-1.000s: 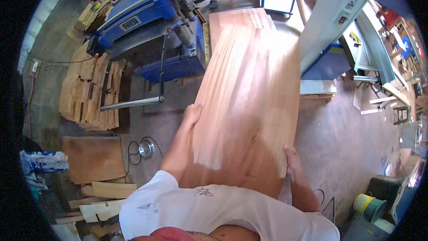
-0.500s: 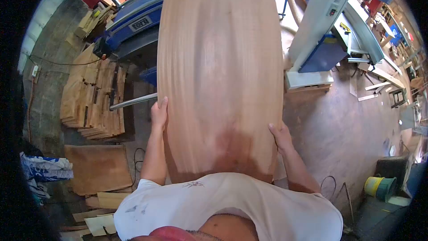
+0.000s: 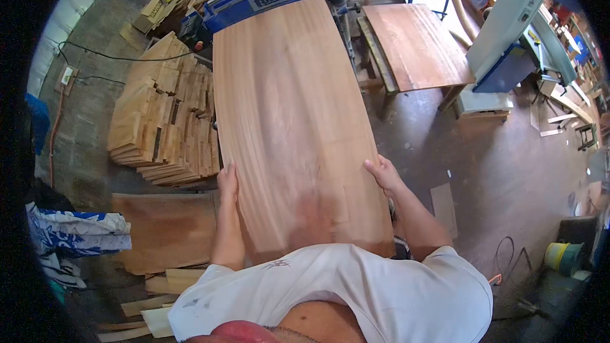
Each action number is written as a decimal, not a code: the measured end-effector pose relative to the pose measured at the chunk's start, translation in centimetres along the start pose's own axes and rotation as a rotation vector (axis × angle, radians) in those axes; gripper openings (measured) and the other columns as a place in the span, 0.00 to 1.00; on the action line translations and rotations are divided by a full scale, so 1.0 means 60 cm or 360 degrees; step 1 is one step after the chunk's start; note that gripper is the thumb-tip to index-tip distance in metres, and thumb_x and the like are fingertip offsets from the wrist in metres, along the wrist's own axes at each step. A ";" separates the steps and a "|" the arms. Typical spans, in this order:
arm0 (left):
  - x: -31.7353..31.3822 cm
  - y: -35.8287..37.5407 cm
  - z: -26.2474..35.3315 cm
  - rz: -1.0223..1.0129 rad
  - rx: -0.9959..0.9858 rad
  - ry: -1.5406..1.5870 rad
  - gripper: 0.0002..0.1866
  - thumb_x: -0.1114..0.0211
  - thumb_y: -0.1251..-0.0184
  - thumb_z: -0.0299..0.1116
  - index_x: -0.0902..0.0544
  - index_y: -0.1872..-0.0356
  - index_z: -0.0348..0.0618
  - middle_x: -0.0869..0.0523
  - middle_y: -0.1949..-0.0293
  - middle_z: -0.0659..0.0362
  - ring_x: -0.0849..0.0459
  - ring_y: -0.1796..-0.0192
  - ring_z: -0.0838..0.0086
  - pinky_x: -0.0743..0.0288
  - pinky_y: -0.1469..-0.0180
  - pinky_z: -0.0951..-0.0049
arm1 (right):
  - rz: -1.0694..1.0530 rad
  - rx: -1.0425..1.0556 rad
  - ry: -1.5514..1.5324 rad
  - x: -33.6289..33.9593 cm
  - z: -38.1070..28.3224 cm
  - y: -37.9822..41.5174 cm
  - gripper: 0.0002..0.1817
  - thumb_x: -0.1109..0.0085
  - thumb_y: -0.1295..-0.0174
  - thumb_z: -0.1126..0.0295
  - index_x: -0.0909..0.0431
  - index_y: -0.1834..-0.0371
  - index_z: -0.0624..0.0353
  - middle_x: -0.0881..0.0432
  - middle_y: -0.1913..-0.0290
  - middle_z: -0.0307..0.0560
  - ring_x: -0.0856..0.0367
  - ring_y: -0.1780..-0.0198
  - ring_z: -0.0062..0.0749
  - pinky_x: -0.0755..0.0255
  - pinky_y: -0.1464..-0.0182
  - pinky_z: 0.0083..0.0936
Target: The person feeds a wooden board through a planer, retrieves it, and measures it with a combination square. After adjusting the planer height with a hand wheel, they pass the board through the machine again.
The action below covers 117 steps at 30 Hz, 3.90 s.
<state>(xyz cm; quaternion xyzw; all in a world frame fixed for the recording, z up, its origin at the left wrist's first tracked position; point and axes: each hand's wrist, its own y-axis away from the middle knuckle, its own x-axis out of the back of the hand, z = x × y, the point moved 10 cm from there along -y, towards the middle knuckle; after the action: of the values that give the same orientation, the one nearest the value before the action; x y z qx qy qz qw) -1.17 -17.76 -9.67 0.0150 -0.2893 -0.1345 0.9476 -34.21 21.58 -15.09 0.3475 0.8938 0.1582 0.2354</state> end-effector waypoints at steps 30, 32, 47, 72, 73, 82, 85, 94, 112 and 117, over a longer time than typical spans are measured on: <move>0.072 0.078 -0.127 -0.0607 0.0503 -0.0017 0.32 0.37 0.33 0.53 0.20 0.47 0.28 0.15 0.51 0.47 0.18 0.46 0.66 0.26 0.45 0.67 | 0.0406 -0.0367 0.0139 -0.094 0.036 0.092 0.25 0.51 0.27 0.52 0.24 0.44 0.65 0.17 0.49 0.49 0.19 0.49 0.33 0.27 0.44 0.32; 0.076 0.073 -0.124 -0.0564 0.0569 -0.0143 0.32 0.37 0.33 0.54 0.19 0.50 0.26 0.14 0.53 0.47 0.17 0.48 0.65 0.25 0.47 0.67 | 0.0422 -0.0294 0.0141 -0.093 0.026 0.084 0.25 0.50 0.27 0.51 0.23 0.45 0.65 0.17 0.50 0.49 0.18 0.50 0.33 0.26 0.46 0.32; 0.048 -0.016 -0.121 -0.0443 0.0391 -0.0297 0.40 0.37 0.36 0.60 0.20 0.54 0.18 0.14 0.56 0.40 0.16 0.50 0.63 0.25 0.49 0.63 | 0.0449 -0.0356 0.0141 -0.049 0.054 -0.028 0.25 0.47 0.30 0.50 0.21 0.47 0.63 0.16 0.54 0.47 0.18 0.55 0.29 0.26 0.51 0.30; 0.018 -0.057 -0.088 -0.0544 0.0463 -0.0180 0.42 0.37 0.35 0.60 0.24 0.46 0.18 0.18 0.46 0.38 0.19 0.42 0.59 0.28 0.41 0.65 | 0.0430 -0.0344 -0.0007 -0.088 -0.008 -0.041 0.26 0.49 0.29 0.50 0.22 0.46 0.66 0.16 0.51 0.51 0.16 0.53 0.34 0.26 0.47 0.32; 0.013 -0.064 -0.078 -0.0550 0.0450 -0.0135 0.42 0.37 0.35 0.60 0.24 0.46 0.17 0.18 0.46 0.37 0.20 0.41 0.58 0.29 0.41 0.65 | 0.0422 -0.0336 -0.0007 -0.088 -0.008 -0.050 0.27 0.49 0.29 0.50 0.22 0.46 0.66 0.16 0.51 0.51 0.16 0.53 0.34 0.26 0.47 0.32; -0.005 -0.112 -0.051 -0.0542 0.0325 -0.0049 0.44 0.37 0.36 0.61 0.25 0.45 0.17 0.19 0.44 0.35 0.21 0.39 0.56 0.29 0.39 0.64 | 0.0444 -0.0296 0.0053 -0.082 -0.018 -0.111 0.25 0.49 0.29 0.50 0.21 0.48 0.65 0.15 0.54 0.50 0.15 0.56 0.35 0.24 0.51 0.33; -0.010 -0.132 -0.057 -0.0515 0.0383 -0.0128 0.45 0.37 0.37 0.62 0.25 0.45 0.17 0.21 0.43 0.34 0.22 0.37 0.54 0.30 0.38 0.63 | 0.0453 -0.0286 0.0095 -0.078 -0.026 -0.127 0.26 0.48 0.29 0.50 0.21 0.49 0.65 0.15 0.54 0.50 0.15 0.56 0.35 0.24 0.51 0.34; -0.023 -0.162 -0.030 -0.0437 0.0307 -0.0107 0.43 0.36 0.38 0.62 0.23 0.45 0.20 0.20 0.42 0.37 0.22 0.38 0.54 0.30 0.38 0.62 | 0.0515 -0.0251 0.0143 -0.079 -0.058 -0.157 0.28 0.46 0.31 0.49 0.19 0.50 0.68 0.15 0.54 0.52 0.16 0.55 0.37 0.25 0.50 0.34; -0.129 -0.063 0.161 -0.0414 -0.0954 -0.1288 0.41 0.45 0.33 0.57 0.42 0.25 0.44 0.47 0.23 0.48 0.53 0.21 0.55 0.65 0.23 0.50 | -0.0070 0.0998 0.2837 -0.285 -0.131 -0.039 0.49 0.32 0.48 0.53 0.46 0.25 0.57 0.44 0.25 0.59 0.50 0.22 0.52 0.55 0.25 0.52; -0.137 -0.084 0.169 -0.0419 -0.0940 -0.1318 0.40 0.46 0.32 0.57 0.42 0.25 0.44 0.47 0.23 0.47 0.53 0.21 0.55 0.66 0.22 0.50 | 0.0122 0.1125 0.3027 -0.281 -0.143 -0.105 0.38 0.46 0.41 0.67 0.46 0.24 0.54 0.45 0.23 0.58 0.50 0.22 0.49 0.57 0.24 0.46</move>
<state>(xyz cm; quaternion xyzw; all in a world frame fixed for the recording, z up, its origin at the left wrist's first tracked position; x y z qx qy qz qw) -14.57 -19.97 -6.23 -0.2711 -0.5850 -0.3229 0.6928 -31.30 4.34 -5.43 0.1556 0.6944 0.1031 -0.6950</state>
